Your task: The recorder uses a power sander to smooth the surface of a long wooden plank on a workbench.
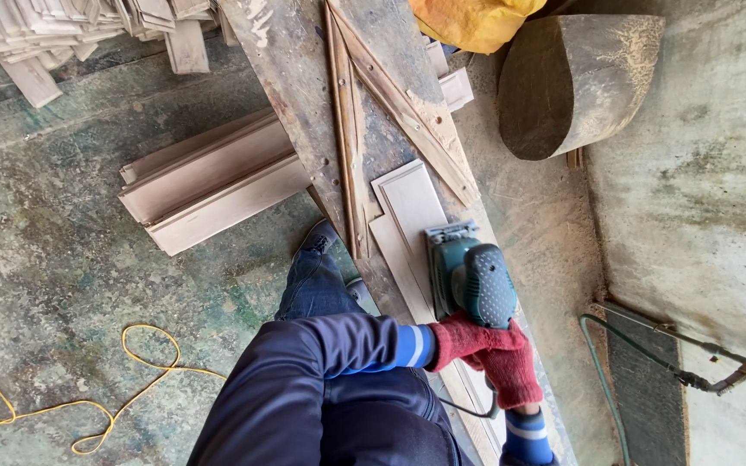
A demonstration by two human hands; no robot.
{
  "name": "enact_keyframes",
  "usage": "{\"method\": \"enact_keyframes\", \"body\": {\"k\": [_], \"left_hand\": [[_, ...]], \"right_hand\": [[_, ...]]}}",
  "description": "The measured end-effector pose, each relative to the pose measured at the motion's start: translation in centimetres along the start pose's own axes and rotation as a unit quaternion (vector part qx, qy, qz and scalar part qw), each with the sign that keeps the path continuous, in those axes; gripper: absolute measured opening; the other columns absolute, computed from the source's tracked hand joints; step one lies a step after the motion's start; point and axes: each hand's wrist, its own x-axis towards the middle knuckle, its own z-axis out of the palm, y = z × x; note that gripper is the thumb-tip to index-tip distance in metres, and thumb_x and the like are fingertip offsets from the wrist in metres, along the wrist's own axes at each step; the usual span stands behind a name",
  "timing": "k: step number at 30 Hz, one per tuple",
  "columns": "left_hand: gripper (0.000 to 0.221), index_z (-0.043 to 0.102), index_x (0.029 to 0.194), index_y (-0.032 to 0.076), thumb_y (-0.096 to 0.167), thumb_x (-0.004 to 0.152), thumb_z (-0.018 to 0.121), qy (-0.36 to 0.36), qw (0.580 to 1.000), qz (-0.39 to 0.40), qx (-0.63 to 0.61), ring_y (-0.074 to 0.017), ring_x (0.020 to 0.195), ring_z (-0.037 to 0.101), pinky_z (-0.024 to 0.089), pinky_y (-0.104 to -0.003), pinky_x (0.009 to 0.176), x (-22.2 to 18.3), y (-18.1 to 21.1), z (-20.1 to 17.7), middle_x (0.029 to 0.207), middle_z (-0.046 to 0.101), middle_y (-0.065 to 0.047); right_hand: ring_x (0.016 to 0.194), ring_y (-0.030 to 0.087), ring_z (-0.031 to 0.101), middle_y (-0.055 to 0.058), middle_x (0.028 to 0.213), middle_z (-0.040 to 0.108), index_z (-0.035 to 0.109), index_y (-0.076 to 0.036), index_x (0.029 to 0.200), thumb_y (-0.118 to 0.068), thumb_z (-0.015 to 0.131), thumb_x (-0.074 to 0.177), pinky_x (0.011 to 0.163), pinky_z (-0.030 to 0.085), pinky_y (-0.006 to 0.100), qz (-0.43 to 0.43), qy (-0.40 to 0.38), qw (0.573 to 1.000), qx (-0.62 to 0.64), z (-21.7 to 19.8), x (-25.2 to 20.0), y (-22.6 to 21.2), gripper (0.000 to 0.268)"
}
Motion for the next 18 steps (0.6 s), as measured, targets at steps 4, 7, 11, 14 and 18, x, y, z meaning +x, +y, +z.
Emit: {"method": "enact_keyframes", "body": {"k": [4,7,11,14,18], "left_hand": [[0.087,0.060,0.133,0.000,0.045,0.062,0.082,-0.013,1.000,-0.015,0.020,-0.0262,0.085,0.070,0.061,-0.032,0.067,-0.2,-0.7,0.9,0.112,0.071,-0.017],[0.083,0.063,0.130,0.001,0.043,0.061,0.083,-0.011,1.000,-0.022,0.015,-0.0245,0.083,0.070,0.061,-0.032,0.065,-0.4,-1.0,1.2,0.109,0.071,-0.015],[0.079,0.066,0.127,0.002,0.041,0.061,0.085,-0.006,0.999,-0.030,0.014,-0.0229,0.081,0.069,0.061,-0.031,0.063,0.4,-1.3,0.6,0.105,0.072,-0.014],[0.093,0.054,0.133,-0.006,0.039,0.059,0.087,0.007,0.999,-0.025,-0.041,-0.0244,0.077,0.072,0.063,-0.022,0.058,2.8,-2.0,-1.2,0.105,0.071,-0.017],[0.094,0.060,0.128,-0.007,0.037,0.057,0.104,0.121,0.987,0.052,-0.091,-0.0442,0.082,0.073,0.065,-0.052,0.062,2.2,0.8,-3.5,0.106,0.069,-0.029]], "right_hand": [[0.099,0.022,0.075,0.011,0.112,0.078,0.066,-0.007,0.126,-0.007,0.083,0.073,0.087,0.059,0.033,0.028,0.025,0.994,0.101,0.5,-1.5,3.8,0.056],[0.075,0.022,0.071,0.013,0.091,0.078,0.069,-0.003,0.114,-0.005,0.084,0.072,0.065,0.057,0.033,0.076,0.028,0.986,0.143,-0.2,-2.9,1.8,0.045],[0.084,0.020,0.071,0.010,0.098,0.078,0.069,-0.004,0.111,-0.006,0.083,0.072,0.075,0.058,0.033,0.027,0.035,0.989,0.144,0.3,-1.6,0.9,0.041],[0.088,0.020,0.074,0.011,0.103,0.078,0.068,-0.006,0.120,-0.006,0.083,0.076,0.077,0.061,0.032,0.032,-0.003,0.989,0.147,-0.5,-0.3,-4.9,0.047],[0.102,0.047,0.070,0.026,0.095,0.075,0.070,-0.001,0.113,-0.029,0.073,0.076,0.088,0.055,0.055,0.073,-0.014,0.997,0.002,-1.6,2.4,-13.2,0.046]]}}
